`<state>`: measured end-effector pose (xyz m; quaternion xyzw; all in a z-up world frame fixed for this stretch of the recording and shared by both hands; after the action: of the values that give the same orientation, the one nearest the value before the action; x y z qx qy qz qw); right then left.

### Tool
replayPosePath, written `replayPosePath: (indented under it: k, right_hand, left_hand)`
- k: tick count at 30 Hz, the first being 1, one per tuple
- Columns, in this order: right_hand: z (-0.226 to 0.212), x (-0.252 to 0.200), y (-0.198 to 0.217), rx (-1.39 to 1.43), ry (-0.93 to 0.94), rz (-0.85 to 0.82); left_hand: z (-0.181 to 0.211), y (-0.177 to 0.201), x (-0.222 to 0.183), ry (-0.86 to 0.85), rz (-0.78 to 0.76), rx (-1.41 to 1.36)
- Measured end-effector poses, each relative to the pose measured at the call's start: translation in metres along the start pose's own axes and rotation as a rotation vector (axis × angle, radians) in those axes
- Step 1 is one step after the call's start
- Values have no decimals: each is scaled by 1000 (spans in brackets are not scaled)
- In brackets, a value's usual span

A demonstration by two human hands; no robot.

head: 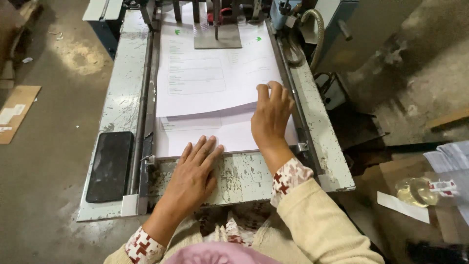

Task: Operating and adjusting an industrial printing or finishing machine, including aligning paper stacks and refilling fluids.

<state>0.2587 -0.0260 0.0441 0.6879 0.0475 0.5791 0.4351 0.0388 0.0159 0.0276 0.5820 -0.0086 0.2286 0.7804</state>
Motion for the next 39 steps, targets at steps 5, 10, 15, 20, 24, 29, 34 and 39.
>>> replayPosePath:
  k: [5,10,15,20,24,29,34,39]
  right_hand:
    - [2,-7,-30,69,53,-17]
    - [-20,-27,22,168,200,-152]
    - [-18,-42,35,176,244,-254]
    - [-23,-19,33,205,256,-272]
    - [-24,-7,19,259,279,-289]
    - [-25,-2,17,275,254,-282]
    - [-24,-8,18,281,231,-283]
    - [-24,-10,30,302,212,-229]
  left_hand:
    - [-2,1,2,5,-10,-16]
    - [-4,-2,-1,-13,24,-5]
    - [-4,-1,0,2,-6,-5]
    - [-3,-2,0,-35,65,-10]
    - [-5,-5,1,-12,58,-50]
    - [-4,-3,2,9,26,-39]
    - [0,6,2,28,-24,-48]
    - [2,4,4,12,0,12]
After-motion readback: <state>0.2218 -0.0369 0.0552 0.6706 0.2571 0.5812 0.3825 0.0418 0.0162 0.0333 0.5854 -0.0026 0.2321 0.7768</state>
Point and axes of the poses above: each hand's wrist, its own x-axis towards the middle knuckle, its own y-axis out of the back of the hand, z = x × y, the point moved 5 cm from there along x, towards the middle knuckle, and after that the axes turned 5 degrees about y, right-handed, at the moved point
